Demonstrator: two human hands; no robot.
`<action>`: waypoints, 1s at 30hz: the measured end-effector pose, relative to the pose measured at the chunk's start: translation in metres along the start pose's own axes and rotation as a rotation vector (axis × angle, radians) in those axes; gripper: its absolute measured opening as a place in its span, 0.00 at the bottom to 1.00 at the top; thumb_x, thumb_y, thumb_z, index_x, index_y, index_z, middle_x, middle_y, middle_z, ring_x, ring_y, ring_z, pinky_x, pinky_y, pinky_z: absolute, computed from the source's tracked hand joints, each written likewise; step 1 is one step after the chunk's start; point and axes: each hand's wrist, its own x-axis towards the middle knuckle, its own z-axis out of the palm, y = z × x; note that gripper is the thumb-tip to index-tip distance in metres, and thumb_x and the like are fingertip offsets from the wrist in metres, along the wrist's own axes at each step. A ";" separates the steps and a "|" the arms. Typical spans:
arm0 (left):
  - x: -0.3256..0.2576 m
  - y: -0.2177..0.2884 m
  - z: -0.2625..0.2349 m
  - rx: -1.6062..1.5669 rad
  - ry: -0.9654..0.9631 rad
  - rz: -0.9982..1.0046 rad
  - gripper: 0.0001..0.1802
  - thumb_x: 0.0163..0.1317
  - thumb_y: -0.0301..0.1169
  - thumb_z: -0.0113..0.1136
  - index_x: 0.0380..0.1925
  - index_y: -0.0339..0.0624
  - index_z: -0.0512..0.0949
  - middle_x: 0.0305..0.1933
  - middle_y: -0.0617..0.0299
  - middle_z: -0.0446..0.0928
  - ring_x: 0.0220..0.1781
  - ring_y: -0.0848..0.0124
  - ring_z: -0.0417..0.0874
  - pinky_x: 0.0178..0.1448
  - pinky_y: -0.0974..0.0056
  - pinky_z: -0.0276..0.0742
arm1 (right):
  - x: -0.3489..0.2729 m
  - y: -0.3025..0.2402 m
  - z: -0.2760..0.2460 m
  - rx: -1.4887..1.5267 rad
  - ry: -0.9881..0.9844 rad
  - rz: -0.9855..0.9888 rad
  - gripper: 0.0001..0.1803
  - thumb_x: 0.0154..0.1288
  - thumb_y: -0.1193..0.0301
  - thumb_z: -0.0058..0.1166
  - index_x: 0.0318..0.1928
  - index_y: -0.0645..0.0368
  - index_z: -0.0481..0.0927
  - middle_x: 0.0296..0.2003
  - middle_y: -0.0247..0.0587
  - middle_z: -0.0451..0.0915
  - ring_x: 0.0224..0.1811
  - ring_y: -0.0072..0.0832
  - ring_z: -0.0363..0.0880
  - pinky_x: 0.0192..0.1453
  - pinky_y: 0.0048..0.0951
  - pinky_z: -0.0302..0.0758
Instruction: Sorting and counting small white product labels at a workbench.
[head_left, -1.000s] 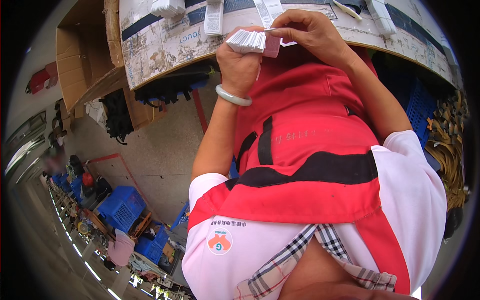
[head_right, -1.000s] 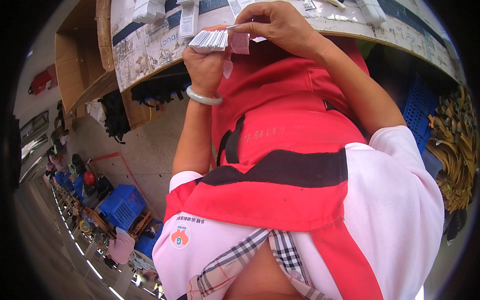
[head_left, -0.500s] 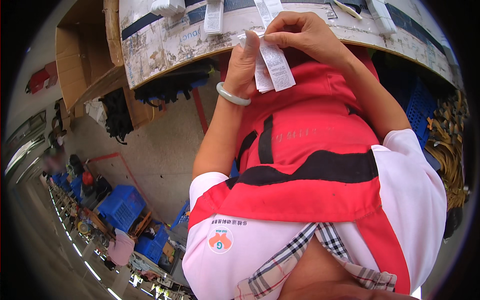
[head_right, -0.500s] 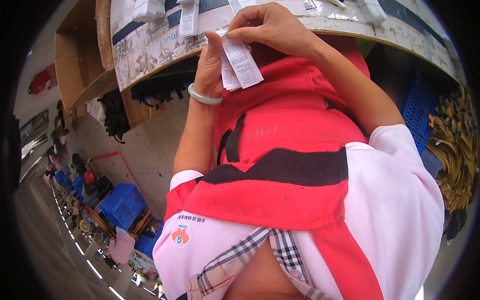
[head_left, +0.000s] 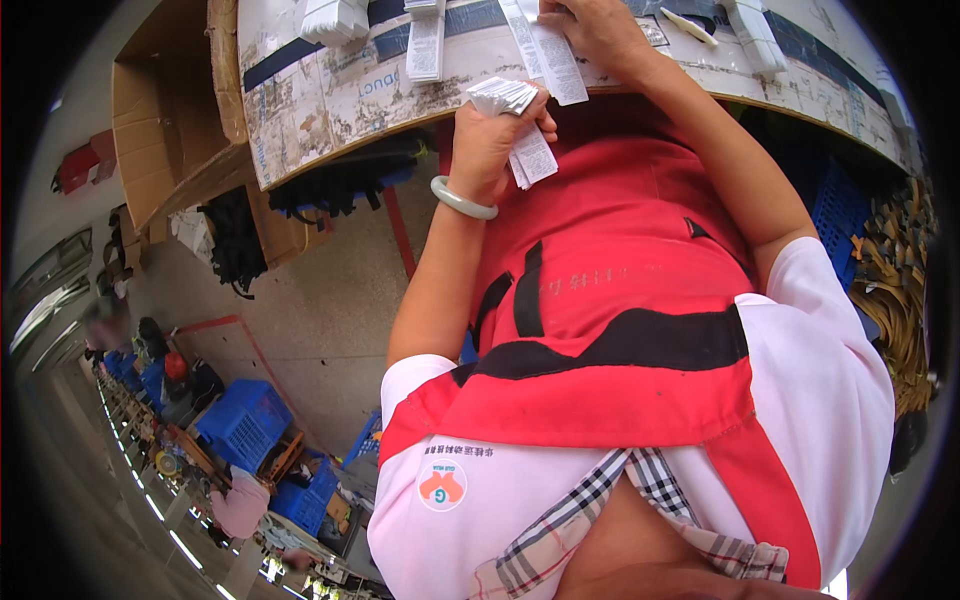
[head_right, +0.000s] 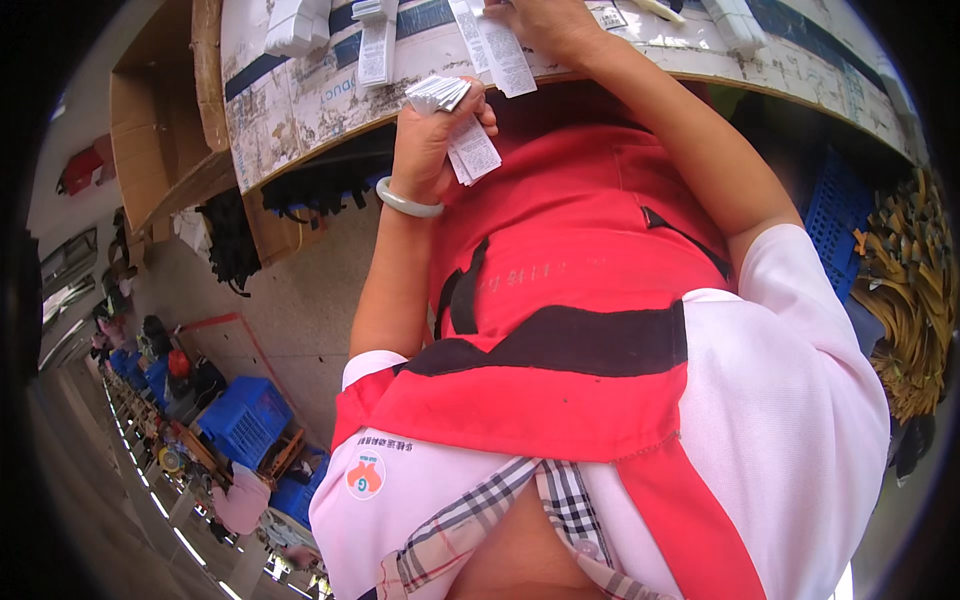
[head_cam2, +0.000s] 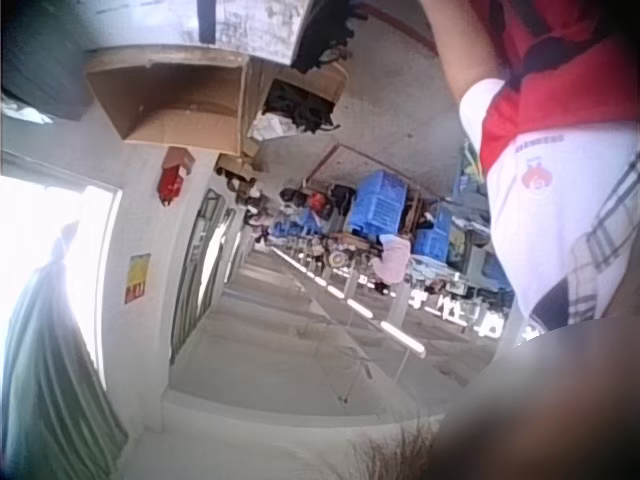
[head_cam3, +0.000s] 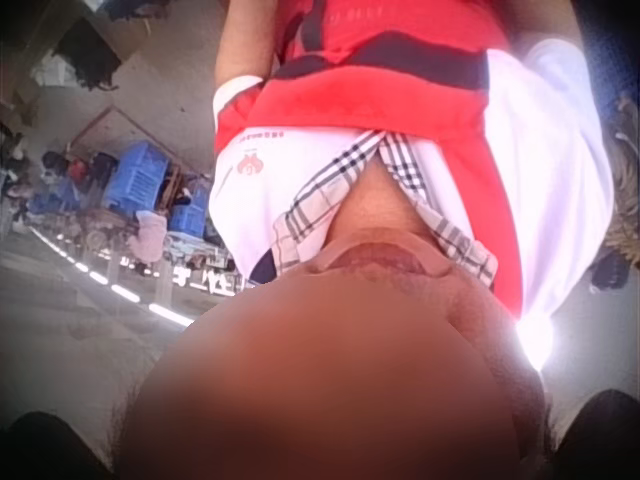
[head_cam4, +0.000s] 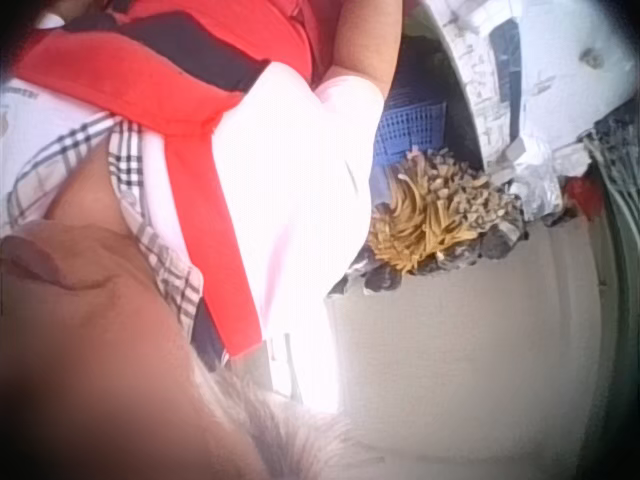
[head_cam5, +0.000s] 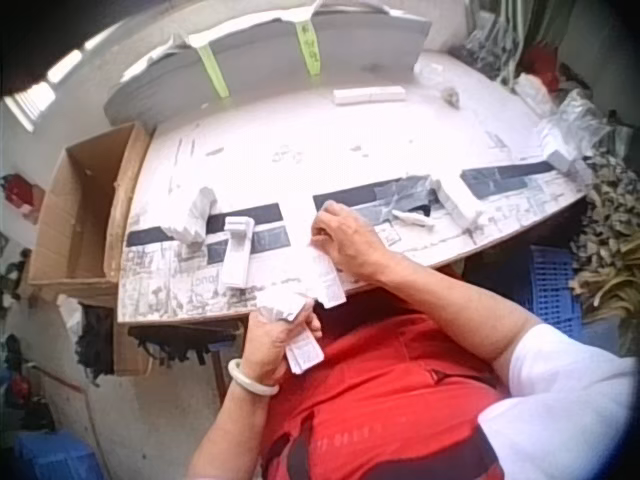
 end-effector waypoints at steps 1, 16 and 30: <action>0.000 0.000 -0.001 -0.002 0.004 0.001 0.11 0.60 0.26 0.65 0.41 0.35 0.78 0.29 0.62 0.78 0.28 0.72 0.81 0.32 0.69 0.80 | 0.001 -0.003 -0.002 0.002 -0.003 -0.002 0.06 0.60 0.73 0.59 0.34 0.62 0.77 0.35 0.45 0.73 0.36 0.39 0.77 0.40 0.35 0.75; 0.005 0.016 0.000 0.493 0.107 0.506 0.15 0.54 0.16 0.58 0.42 0.34 0.82 0.35 0.61 0.83 0.33 0.74 0.83 0.38 0.70 0.79 | -0.004 -0.060 -0.061 0.598 -0.293 0.282 0.06 0.63 0.74 0.58 0.38 0.62 0.77 0.33 0.43 0.74 0.34 0.31 0.75 0.39 0.27 0.73; -0.002 0.014 0.005 0.431 0.085 0.524 0.12 0.59 0.16 0.55 0.43 0.31 0.81 0.32 0.58 0.82 0.28 0.73 0.83 0.33 0.71 0.79 | -0.025 -0.057 -0.051 0.735 -0.329 0.386 0.09 0.67 0.72 0.57 0.44 0.63 0.81 0.36 0.31 0.80 0.36 0.17 0.77 0.43 0.20 0.77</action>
